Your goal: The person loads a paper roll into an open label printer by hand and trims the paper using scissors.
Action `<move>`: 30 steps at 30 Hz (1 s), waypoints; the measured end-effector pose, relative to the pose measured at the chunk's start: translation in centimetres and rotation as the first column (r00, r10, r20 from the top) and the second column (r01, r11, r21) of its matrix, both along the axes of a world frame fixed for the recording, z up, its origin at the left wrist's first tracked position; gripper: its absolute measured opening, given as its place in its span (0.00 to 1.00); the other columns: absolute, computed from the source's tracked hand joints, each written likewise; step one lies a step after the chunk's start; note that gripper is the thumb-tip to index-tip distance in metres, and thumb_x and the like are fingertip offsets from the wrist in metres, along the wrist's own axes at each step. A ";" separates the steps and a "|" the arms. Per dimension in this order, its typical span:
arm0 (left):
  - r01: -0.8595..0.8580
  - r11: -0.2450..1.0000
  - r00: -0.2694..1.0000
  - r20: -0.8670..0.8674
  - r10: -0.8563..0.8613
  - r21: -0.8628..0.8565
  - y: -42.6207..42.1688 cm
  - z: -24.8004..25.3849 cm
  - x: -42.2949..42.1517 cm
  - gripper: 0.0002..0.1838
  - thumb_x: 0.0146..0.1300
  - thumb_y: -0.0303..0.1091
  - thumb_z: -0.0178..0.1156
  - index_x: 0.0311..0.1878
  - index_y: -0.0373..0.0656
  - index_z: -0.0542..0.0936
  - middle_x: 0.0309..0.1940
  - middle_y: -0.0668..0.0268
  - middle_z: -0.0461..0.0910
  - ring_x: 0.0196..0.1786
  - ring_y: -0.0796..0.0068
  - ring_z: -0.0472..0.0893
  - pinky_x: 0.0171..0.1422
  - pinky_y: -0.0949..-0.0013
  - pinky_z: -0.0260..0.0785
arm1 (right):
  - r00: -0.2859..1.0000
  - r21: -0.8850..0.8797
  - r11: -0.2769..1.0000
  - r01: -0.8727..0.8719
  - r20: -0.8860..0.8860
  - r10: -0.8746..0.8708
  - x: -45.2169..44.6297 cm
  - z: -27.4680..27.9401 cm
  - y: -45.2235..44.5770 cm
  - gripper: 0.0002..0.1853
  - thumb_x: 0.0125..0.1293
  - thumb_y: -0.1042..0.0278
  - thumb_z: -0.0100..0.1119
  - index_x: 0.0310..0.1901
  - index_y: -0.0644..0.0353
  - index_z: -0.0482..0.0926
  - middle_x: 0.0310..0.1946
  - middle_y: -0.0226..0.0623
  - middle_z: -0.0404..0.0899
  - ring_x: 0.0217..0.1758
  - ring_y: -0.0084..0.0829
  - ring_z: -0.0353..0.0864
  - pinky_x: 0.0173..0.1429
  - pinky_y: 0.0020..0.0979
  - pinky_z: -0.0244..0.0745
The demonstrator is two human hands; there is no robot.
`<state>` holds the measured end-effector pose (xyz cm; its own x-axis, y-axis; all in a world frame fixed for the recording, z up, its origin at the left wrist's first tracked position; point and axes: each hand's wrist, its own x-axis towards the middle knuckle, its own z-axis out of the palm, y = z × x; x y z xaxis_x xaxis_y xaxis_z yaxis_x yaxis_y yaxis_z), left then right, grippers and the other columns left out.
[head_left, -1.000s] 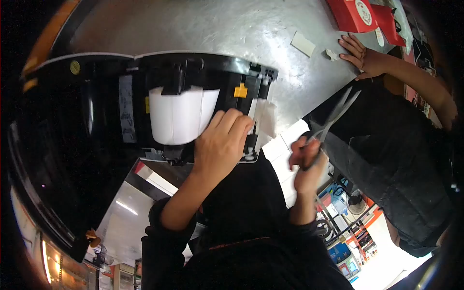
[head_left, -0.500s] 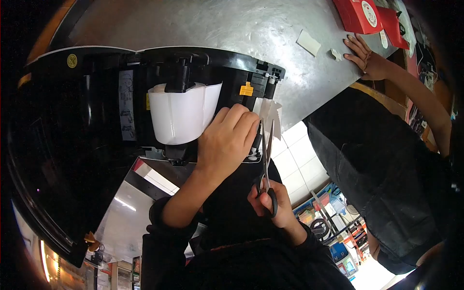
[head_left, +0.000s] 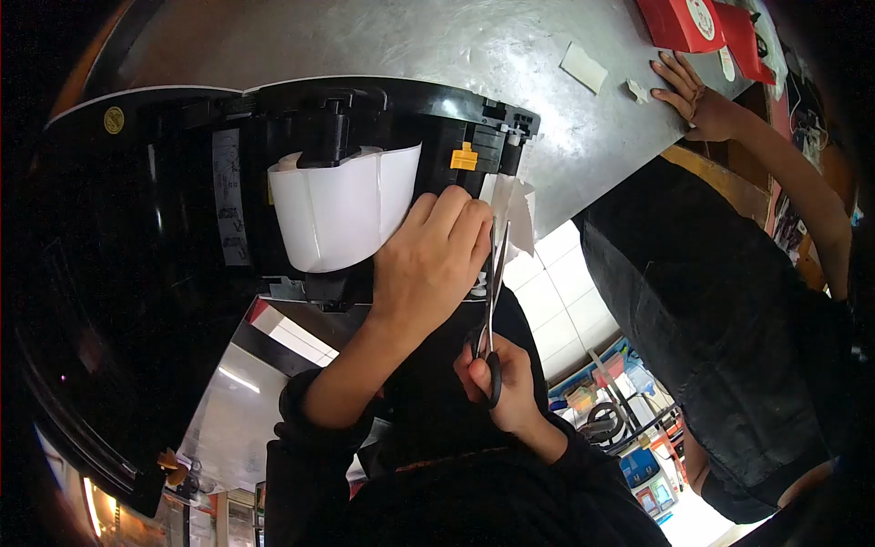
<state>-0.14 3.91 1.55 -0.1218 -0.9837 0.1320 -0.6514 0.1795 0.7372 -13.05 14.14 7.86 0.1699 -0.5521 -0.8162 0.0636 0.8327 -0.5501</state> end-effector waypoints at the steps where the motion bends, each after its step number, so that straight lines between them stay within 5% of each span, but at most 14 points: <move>1: -0.009 0.999 1.000 0.009 0.008 0.039 0.0 0.2 -0.1 0.07 0.53 0.27 0.63 0.34 0.43 0.75 0.30 0.68 0.71 0.31 0.69 0.74 0.31 0.68 0.68 | 1.000 -0.006 1.000 -0.015 -0.023 0.015 0.1 0.0 0.0 0.18 0.63 0.52 0.62 0.31 0.59 0.71 0.20 0.24 0.69 0.19 0.15 0.65 0.23 0.20 0.58; 2: -0.019 0.997 1.000 0.019 0.018 0.077 0.0 0.3 -0.2 0.07 0.52 0.26 0.63 0.34 0.42 0.75 0.29 0.67 0.72 0.31 0.67 0.75 0.31 0.67 0.67 | 0.998 -0.012 0.999 -0.032 -0.046 0.031 0.2 -0.1 -0.1 0.18 0.64 0.51 0.60 0.30 0.59 0.71 0.20 0.24 0.69 0.19 0.16 0.65 0.22 0.21 0.59; 4: -0.001 0.997 1.000 0.022 0.000 0.075 0.4 0.2 0.0 0.07 0.53 0.26 0.63 0.33 0.43 0.75 0.30 0.67 0.72 0.31 0.67 0.75 0.31 0.67 0.67 | 0.960 -0.038 0.980 0.195 -0.197 -0.199 -0.8 -1.4 -1.2 0.21 0.66 0.46 0.55 0.30 0.58 0.71 0.20 0.27 0.70 0.17 0.18 0.66 0.20 0.22 0.60; 5: 0.016 0.997 0.999 0.028 -0.018 0.074 0.5 0.2 0.1 0.06 0.53 0.26 0.62 0.33 0.43 0.75 0.30 0.67 0.72 0.31 0.67 0.75 0.31 0.67 0.68 | 0.930 -0.149 0.987 0.059 -0.352 -0.109 -2.2 -1.4 -3.4 0.24 0.68 0.42 0.49 0.31 0.58 0.71 0.19 0.29 0.71 0.16 0.19 0.67 0.18 0.23 0.61; 6: 0.016 0.998 0.999 0.031 -0.018 0.068 0.4 0.2 0.1 0.06 0.53 0.26 0.62 0.33 0.43 0.75 0.30 0.67 0.72 0.31 0.67 0.75 0.31 0.67 0.68 | 0.897 -0.242 0.962 0.123 -0.389 -0.212 -3.2 -1.0 -4.8 0.25 0.66 0.40 0.50 0.32 0.59 0.71 0.19 0.30 0.70 0.16 0.19 0.67 0.19 0.22 0.61; 9: 0.031 0.995 0.998 0.046 -0.036 0.095 0.5 0.3 -0.1 0.06 0.53 0.27 0.62 0.34 0.43 0.75 0.31 0.67 0.72 0.32 0.67 0.75 0.32 0.66 0.68 | 0.946 -0.359 0.927 0.107 -0.250 -0.207 -4.1 1.2 -5.7 0.28 0.59 0.36 0.58 0.34 0.60 0.71 0.21 0.29 0.71 0.17 0.18 0.67 0.19 0.20 0.60; 10: 0.029 0.993 1.000 0.010 -0.030 0.114 0.4 0.4 0.0 0.07 0.53 0.27 0.62 0.34 0.43 0.75 0.31 0.66 0.72 0.32 0.67 0.75 0.32 0.66 0.68 | 0.932 -0.365 0.922 0.132 -0.272 -0.241 -3.8 0.9 -5.1 0.27 0.58 0.39 0.62 0.35 0.60 0.71 0.22 0.30 0.72 0.16 0.18 0.67 0.19 0.20 0.59; 11: 0.027 0.991 0.999 -0.026 -0.024 0.134 0.3 0.6 0.0 0.07 0.53 0.28 0.63 0.34 0.42 0.75 0.32 0.65 0.72 0.32 0.66 0.75 0.32 0.66 0.68 | 0.912 -0.298 0.928 0.224 -0.271 -0.307 -3.4 0.4 -5.2 0.20 0.56 0.53 0.69 0.36 0.60 0.71 0.24 0.29 0.73 0.20 0.19 0.70 0.23 0.19 0.63; 13: 0.013 0.993 0.999 -0.046 -0.008 0.118 0.1 0.7 0.0 0.08 0.51 0.28 0.64 0.35 0.42 0.76 0.32 0.66 0.73 0.32 0.66 0.76 0.32 0.66 0.69 | 0.832 -0.484 0.875 0.020 -0.477 -0.283 -2.3 -1.6 -5.8 0.17 0.52 0.69 0.72 0.37 0.61 0.71 0.28 0.29 0.75 0.27 0.19 0.72 0.31 0.18 0.67; 14: 0.011 0.993 0.998 -0.064 -0.004 0.115 0.2 0.7 0.0 0.09 0.51 0.27 0.64 0.35 0.42 0.76 0.33 0.66 0.74 0.32 0.65 0.76 0.32 0.66 0.69 | 0.834 -0.447 0.893 0.052 -0.473 -0.285 -1.5 -1.8 -6.4 0.18 0.48 0.78 0.72 0.38 0.61 0.71 0.32 0.29 0.75 0.33 0.20 0.72 0.38 0.19 0.68; 15: 0.011 0.994 0.997 -0.082 -0.001 0.113 0.3 0.7 0.0 0.09 0.51 0.27 0.64 0.36 0.42 0.77 0.33 0.66 0.74 0.32 0.65 0.76 0.32 0.66 0.69 | 0.861 -0.573 0.819 0.044 -0.393 -0.322 -0.9 -3.0 -6.7 0.20 0.48 0.77 0.73 0.39 0.61 0.71 0.34 0.30 0.74 0.33 0.19 0.71 0.37 0.20 0.69; 18: 0.023 0.994 0.994 -0.107 -0.011 0.109 0.4 0.3 0.2 0.09 0.51 0.26 0.64 0.36 0.41 0.77 0.33 0.66 0.75 0.32 0.65 0.77 0.33 0.66 0.69 | 0.819 -0.589 0.793 -0.155 -0.526 -0.230 -0.2 -4.5 -7.5 0.21 0.46 0.77 0.72 0.39 0.62 0.70 0.33 0.29 0.73 0.35 0.17 0.72 0.37 0.19 0.71; 21: 0.028 0.993 0.995 -0.098 -0.016 0.115 0.3 0.4 0.2 0.08 0.51 0.25 0.63 0.36 0.41 0.77 0.32 0.66 0.74 0.33 0.65 0.77 0.33 0.66 0.69 | 0.835 -0.582 0.813 -0.022 -0.458 -0.306 0.7 -4.4 -8.3 0.20 0.46 0.75 0.72 0.39 0.63 0.70 0.32 0.30 0.72 0.32 0.17 0.73 0.33 0.18 0.73; 30: 0.069 0.989 0.997 0.013 -0.071 0.133 0.0 0.3 -0.1 0.09 0.50 0.26 0.64 0.34 0.41 0.74 0.30 0.65 0.70 0.33 0.64 0.76 0.32 0.64 0.68 | 0.699 -0.549 0.818 -0.168 -0.652 -0.294 0.7 -5.0 -8.0 0.12 0.49 0.77 0.68 0.33 0.63 0.74 0.26 0.28 0.78 0.30 0.15 0.77 0.33 0.17 0.72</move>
<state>-0.25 3.94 1.86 -0.1924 -0.9813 -0.0012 -0.6537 0.1272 0.7460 -12.31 6.14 2.89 -0.3561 -0.9047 -0.2338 -0.4781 0.3914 -0.7863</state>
